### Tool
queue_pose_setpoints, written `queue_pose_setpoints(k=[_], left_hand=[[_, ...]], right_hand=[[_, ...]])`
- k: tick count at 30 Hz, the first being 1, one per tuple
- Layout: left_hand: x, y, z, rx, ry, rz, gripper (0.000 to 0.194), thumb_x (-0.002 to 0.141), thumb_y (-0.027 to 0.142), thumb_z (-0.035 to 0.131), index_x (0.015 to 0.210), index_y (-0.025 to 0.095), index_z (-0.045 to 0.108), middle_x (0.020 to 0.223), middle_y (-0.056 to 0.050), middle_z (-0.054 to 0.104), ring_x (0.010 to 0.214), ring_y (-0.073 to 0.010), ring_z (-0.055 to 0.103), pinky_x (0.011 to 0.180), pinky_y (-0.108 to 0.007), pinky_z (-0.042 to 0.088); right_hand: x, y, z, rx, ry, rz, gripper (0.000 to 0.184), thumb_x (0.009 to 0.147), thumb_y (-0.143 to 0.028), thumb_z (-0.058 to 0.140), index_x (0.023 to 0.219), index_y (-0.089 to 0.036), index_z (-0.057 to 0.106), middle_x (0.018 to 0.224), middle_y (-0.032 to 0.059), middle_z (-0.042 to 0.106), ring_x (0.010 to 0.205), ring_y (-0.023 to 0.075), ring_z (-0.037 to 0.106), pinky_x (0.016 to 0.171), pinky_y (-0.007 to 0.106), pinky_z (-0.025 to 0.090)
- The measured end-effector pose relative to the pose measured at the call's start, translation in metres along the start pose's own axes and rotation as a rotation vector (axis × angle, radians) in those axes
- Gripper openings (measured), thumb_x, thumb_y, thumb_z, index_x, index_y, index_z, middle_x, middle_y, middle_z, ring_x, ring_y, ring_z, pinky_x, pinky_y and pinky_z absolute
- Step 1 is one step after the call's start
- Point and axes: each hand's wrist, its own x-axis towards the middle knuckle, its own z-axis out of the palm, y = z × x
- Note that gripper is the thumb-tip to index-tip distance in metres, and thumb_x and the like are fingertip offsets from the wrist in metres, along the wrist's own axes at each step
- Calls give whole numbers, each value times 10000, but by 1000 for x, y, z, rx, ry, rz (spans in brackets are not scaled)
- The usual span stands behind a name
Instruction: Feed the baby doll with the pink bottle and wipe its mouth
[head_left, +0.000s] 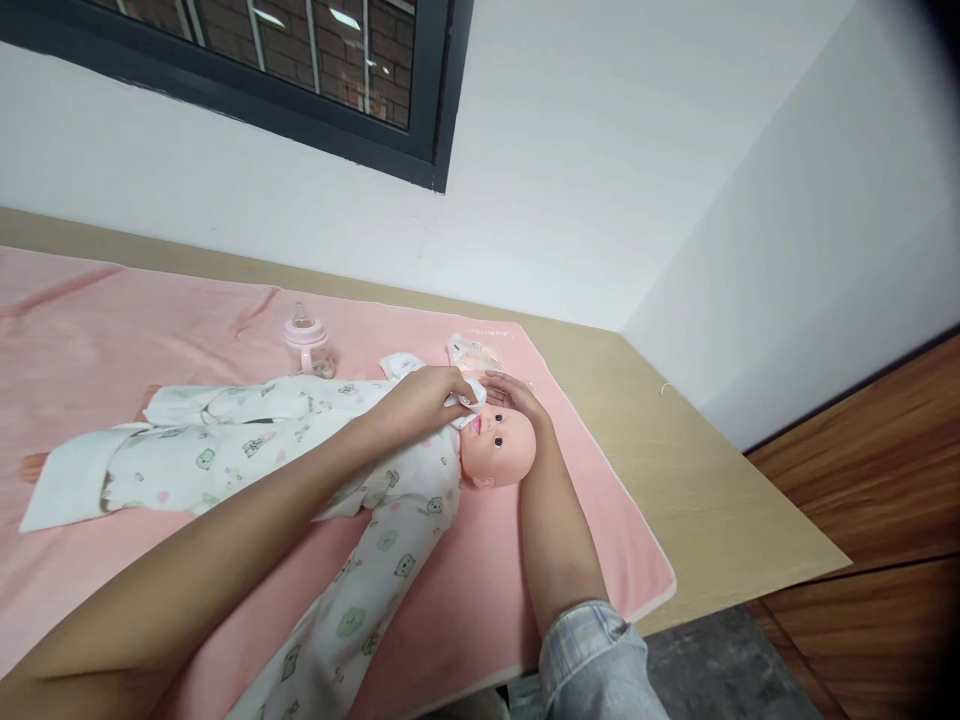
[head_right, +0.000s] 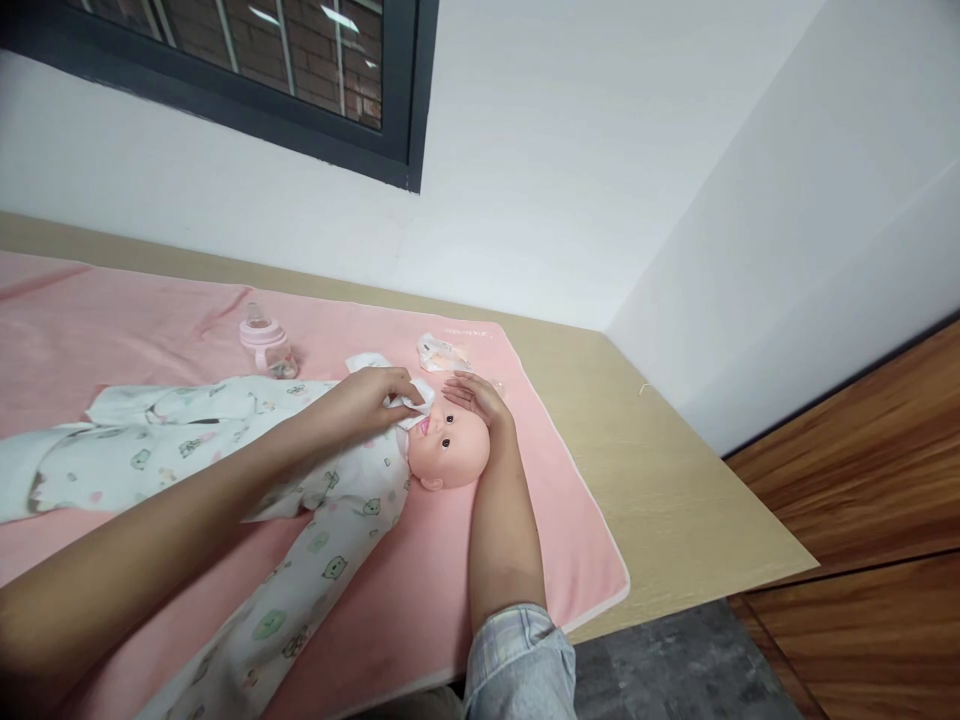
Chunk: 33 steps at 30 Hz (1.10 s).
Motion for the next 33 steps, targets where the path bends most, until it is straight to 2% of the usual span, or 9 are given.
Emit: queue_pose_setpoints(k=[11,17,20,26,33], left_hand=[[1,4,-3,-62,45,4,163,838,220,586,889,185,737,925,-42,690,856,-219,627,754,-280,428],[-4,13,-8,-138,-107,47,194,837,282,584,858,187,752,864,-24,678,779,-196,613,687,-272,408],[-4,16,-6,-120,-130,40,186,832,272,585,834,183,748,871,-24,672,773,-191,613,680,-273,403],[-1,11,-1,-106,-53,61,156,825,244,591,848,179,732,866,-26,681,815,-201,619,707,-281,405],[-1,10,2,-53,-11,23,157,834,246,588,883,184,724,894,-35,684,838,-222,621,731,-293,414]], right_hand=[[1,0,-1,8,4,11,313,678,-225,788,952,-195,640,880,20,734,886,164,706,954,338,550],[-1,1,-1,-16,-4,-19,328,682,-214,788,974,-187,641,946,39,740,928,181,705,949,332,561],[-1,1,-1,-15,-7,-31,342,704,-245,776,1007,-172,634,982,62,740,953,189,705,941,333,566],[0,1,-1,-8,-8,-19,306,680,-226,789,944,-186,638,903,26,737,909,169,707,947,327,562],[0,0,-1,0,-15,-23,303,671,-246,803,922,-191,644,884,27,737,888,168,704,931,323,568]])
